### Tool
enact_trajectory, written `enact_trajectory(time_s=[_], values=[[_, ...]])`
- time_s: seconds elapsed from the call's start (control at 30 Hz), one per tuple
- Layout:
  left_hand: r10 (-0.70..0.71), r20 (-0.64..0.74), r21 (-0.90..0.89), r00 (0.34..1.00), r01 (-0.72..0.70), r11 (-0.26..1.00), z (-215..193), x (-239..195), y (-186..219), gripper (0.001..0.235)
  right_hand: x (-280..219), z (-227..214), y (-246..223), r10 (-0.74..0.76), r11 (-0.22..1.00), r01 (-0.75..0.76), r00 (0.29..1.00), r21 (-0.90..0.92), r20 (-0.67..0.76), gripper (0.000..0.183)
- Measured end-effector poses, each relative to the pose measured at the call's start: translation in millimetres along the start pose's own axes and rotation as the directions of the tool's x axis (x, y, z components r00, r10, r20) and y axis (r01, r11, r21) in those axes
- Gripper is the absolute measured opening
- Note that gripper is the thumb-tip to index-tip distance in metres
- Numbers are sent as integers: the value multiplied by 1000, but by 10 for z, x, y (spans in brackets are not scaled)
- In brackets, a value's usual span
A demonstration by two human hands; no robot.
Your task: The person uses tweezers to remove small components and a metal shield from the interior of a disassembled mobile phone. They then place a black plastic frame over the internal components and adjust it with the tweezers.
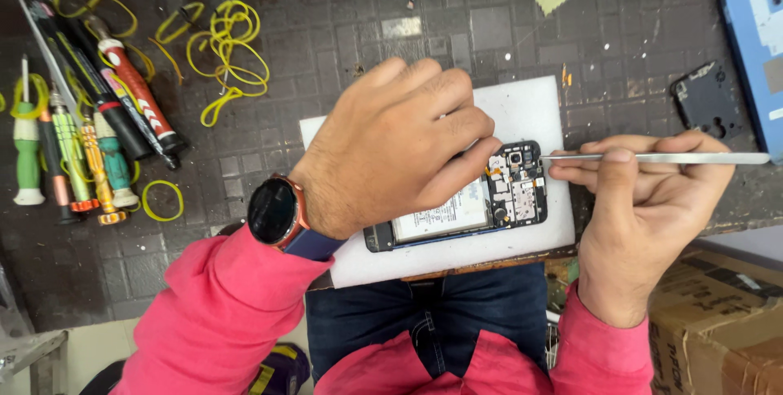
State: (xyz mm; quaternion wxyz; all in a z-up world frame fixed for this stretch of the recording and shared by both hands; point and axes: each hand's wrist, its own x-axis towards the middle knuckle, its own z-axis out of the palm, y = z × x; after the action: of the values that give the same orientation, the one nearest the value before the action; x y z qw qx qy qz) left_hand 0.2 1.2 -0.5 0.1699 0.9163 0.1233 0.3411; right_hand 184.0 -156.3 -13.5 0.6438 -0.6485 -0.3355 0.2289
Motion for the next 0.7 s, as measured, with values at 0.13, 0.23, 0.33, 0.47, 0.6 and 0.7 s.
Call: enact_trajectory(time_s=[0.13,0.23,0.33,0.47,0.6,0.7], values=[[26,24,21,999,-26,999,-19,31,11,14,45,-2,5,-2,999,1,999,35,33,25],[14,39,-14,999,-14,1000,-2,10,25,13,50,-52,72,19,997,-22,999,74,44,27],[20,74,-10,997,-19,1000,2,24,46,14,61,-90,99,1,997,-7,997,72,77,26],[38,135,-34,990,-34,999,13,51,72,14,47,-116,139,-36,992,24,995,121,92,25],[28,160,-50,987,-20,999,16,69,105,20,30,-129,150,-33,991,22,996,133,83,25],[9,179,-57,984,2,998,21,70,108,27,-2,-155,145,-31,993,20,996,115,89,26]])
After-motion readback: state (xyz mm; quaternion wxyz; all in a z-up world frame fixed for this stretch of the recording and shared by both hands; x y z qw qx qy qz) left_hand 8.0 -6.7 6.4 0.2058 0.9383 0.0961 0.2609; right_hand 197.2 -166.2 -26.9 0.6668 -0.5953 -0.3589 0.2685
